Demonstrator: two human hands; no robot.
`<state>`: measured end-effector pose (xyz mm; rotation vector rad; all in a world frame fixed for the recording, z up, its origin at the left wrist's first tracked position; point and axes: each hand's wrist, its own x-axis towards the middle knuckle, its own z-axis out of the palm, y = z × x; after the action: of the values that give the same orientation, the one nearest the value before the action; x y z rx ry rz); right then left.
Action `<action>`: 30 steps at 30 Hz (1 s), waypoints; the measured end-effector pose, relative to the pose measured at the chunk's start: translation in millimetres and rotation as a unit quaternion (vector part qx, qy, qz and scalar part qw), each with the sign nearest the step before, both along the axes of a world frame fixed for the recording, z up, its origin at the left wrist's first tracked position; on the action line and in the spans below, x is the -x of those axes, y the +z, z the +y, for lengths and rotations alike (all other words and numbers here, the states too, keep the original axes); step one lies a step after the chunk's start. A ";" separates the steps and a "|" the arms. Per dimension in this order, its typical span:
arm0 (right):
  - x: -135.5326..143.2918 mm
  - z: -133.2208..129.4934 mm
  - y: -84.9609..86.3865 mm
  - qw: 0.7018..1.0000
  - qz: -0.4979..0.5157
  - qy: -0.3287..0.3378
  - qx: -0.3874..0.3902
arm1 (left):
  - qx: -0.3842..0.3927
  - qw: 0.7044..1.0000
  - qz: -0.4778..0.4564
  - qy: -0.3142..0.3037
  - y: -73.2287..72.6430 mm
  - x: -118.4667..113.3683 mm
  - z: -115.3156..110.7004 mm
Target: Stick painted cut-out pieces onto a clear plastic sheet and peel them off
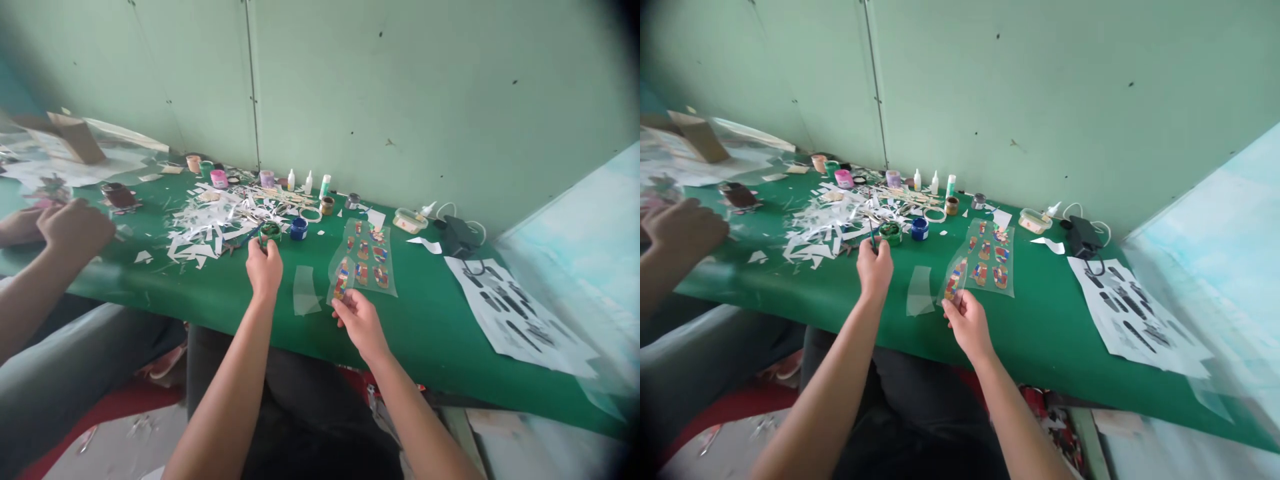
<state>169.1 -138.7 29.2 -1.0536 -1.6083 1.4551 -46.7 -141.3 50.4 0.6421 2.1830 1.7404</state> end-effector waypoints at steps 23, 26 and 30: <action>32.8 -1.4 -23.6 0.770 -0.349 0.149 -0.513 | -0.116 0.946 -0.282 -0.113 -18.8 -7.9 -111.6; 22.4 6.1 -22.0 0.755 -0.346 0.160 -0.534 | -0.122 0.943 -0.288 -0.117 -19.1 -8.5 -111.6; -14.2 4.2 -20.5 0.757 -0.301 0.109 -0.570 | -0.132 0.940 -0.294 -0.116 -18.9 -9.3 -111.9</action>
<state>183.4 -134.4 8.6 -0.5630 -2.5677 -0.0324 -37.4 -253.2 31.5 0.3486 1.4321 1.8133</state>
